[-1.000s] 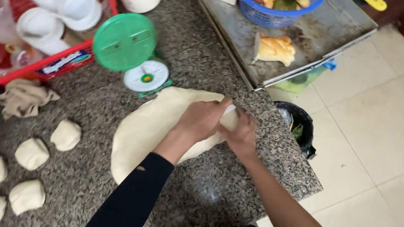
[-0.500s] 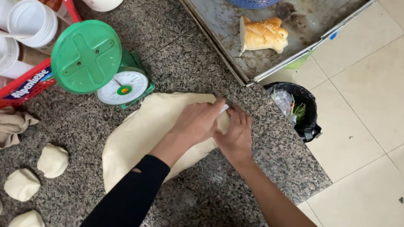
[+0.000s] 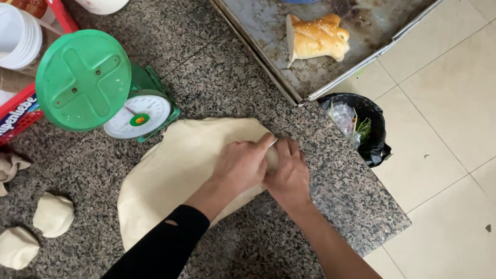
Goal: Cutting and weighing portions of dough from a larger piece on a granite countertop in a bakery kitchen.
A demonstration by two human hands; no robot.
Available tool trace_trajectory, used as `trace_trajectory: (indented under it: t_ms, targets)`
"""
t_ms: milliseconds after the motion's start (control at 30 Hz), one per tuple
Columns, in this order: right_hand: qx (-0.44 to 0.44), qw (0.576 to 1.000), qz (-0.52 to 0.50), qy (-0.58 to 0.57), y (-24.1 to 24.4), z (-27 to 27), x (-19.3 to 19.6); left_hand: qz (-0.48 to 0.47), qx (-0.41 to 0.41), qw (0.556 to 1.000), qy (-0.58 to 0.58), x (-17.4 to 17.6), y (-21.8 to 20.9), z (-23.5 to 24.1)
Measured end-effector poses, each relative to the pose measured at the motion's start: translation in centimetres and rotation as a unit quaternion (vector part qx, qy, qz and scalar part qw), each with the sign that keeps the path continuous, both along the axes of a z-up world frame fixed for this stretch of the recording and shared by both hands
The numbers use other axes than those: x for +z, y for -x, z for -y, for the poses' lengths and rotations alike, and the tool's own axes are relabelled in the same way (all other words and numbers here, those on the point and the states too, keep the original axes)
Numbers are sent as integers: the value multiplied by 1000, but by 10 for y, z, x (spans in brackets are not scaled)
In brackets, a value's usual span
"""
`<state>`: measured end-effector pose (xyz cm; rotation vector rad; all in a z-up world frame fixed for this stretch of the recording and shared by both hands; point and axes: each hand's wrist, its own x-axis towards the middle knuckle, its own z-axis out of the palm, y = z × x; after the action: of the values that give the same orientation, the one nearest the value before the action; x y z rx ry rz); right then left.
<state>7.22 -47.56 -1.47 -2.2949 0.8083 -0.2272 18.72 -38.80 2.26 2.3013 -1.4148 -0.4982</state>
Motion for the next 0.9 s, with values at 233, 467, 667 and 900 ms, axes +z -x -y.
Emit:
trace_trajectory:
  t_ms: [233, 467, 667, 900]
  targets:
    - [-3, 1000, -22, -16, 5, 0, -1, -19, -14, 999, 28, -8, 3, 7]
    - [-3, 999, -19, -37, 0, 3, 10, -21, -2, 1000, 4, -13, 2, 19]
    - [-24, 989, -108, -99, 7, -5, 20, -1, 11, 1000, 0, -34, -4, 41]
    - [-33, 982, -147, -115, 38, -18, 40, -66, 27, 997, -12, 48, -26, -23]
